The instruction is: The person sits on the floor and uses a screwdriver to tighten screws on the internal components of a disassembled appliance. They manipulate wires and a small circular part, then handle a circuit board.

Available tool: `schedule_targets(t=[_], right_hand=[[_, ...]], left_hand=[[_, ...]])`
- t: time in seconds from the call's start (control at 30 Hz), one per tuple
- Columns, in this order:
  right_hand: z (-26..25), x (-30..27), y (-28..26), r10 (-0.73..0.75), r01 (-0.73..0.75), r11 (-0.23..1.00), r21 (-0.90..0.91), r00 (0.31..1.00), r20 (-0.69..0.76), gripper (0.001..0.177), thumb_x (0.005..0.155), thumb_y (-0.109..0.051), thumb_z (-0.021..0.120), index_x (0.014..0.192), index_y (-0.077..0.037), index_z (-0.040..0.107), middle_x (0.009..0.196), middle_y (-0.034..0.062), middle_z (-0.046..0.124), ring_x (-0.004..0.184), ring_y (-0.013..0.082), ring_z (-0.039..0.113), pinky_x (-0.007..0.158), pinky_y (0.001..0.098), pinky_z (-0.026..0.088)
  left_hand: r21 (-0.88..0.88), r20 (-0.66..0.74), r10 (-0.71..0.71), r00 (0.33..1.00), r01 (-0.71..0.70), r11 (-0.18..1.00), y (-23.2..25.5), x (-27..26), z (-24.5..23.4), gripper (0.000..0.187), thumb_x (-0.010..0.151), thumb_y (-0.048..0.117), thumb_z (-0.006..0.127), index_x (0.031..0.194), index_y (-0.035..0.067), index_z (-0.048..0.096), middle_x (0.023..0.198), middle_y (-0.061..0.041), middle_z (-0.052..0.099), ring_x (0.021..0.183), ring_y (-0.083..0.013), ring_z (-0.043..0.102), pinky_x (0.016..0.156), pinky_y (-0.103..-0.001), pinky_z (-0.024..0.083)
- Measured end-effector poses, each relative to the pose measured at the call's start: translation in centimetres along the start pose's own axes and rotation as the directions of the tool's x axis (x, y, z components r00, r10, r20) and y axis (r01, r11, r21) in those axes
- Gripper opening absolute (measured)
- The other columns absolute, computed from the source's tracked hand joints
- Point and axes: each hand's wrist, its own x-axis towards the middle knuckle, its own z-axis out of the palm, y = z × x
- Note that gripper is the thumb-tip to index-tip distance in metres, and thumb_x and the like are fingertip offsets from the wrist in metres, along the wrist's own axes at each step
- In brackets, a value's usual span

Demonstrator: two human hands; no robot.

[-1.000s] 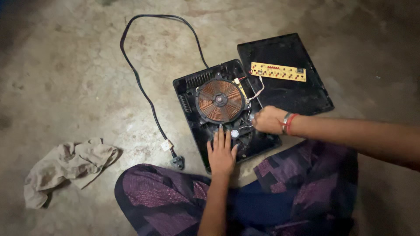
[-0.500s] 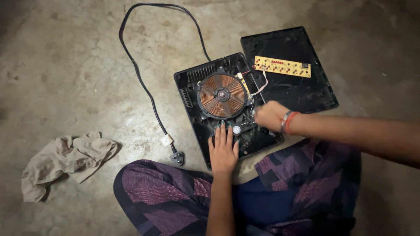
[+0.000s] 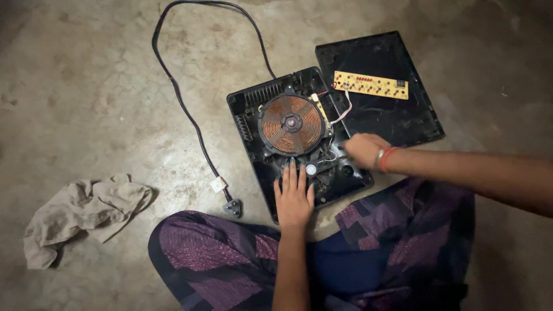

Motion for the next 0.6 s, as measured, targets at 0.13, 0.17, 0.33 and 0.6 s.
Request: schedule_targets(t=[0.13,0.17,0.33,0.6], right_hand=[[-1.9,-1.2,-0.2,-0.55,0.511,0.774,-0.373,0.835,0.001,0.014,0.078,-0.014,0.067,0.082,-0.004,0.075,0.086,0.0167,0.074,0.08,0.0332,0.076,0.066,0.0439,0.061],[-2.1,-1.0,-0.6,-0.596,0.561,0.713,-0.42,0.801,0.058,0.014,0.077,-0.014,0.066,0.08,-0.004,0.075,0.083,0.0162,0.074,0.078,0.0325,0.076,0.065,0.043,0.061],[-0.8,1.9,-1.8,0.154,-0.154,0.988,-0.013,0.978,0.137,0.021,0.081,-0.018,0.07,0.094,-0.002,0.076,0.093,0.0234,0.073,0.088,0.0367,0.074,0.076,0.0454,0.06],[-2.6,1.1,-0.1,0.051,-0.046,0.994,-0.097,0.997,0.057,0.024,0.077,-0.021,0.074,0.091,-0.002,0.076,0.089,0.0226,0.074,0.084,0.0351,0.075,0.074,0.0422,0.061]], left_hand=[[0.006,0.003,0.003,1.0,-0.003,1.0,-0.1,0.0,0.3,0.061,0.095,0.036,0.06,0.15,0.013,0.049,0.158,-0.013,0.043,0.145,-0.0312,0.04,0.115,-0.056,0.031],[0.008,0.007,-0.002,1.0,0.002,1.0,-0.2,0.0,0.3,0.061,0.095,0.036,0.06,0.15,0.013,0.049,0.158,-0.013,0.043,0.145,-0.031,0.04,0.115,-0.056,0.031],[0.019,0.028,-0.011,1.0,0.011,1.0,-0.1,-0.1,0.4,0.061,0.095,0.036,0.059,0.151,0.014,0.048,0.158,-0.012,0.043,0.147,-0.0304,0.038,0.116,-0.056,0.031],[0.031,0.036,-0.011,0.999,0.01,0.999,-0.1,0.0,0.5,0.061,0.095,0.037,0.059,0.151,0.015,0.049,0.159,-0.012,0.042,0.147,-0.0295,0.037,0.115,-0.056,0.031]])
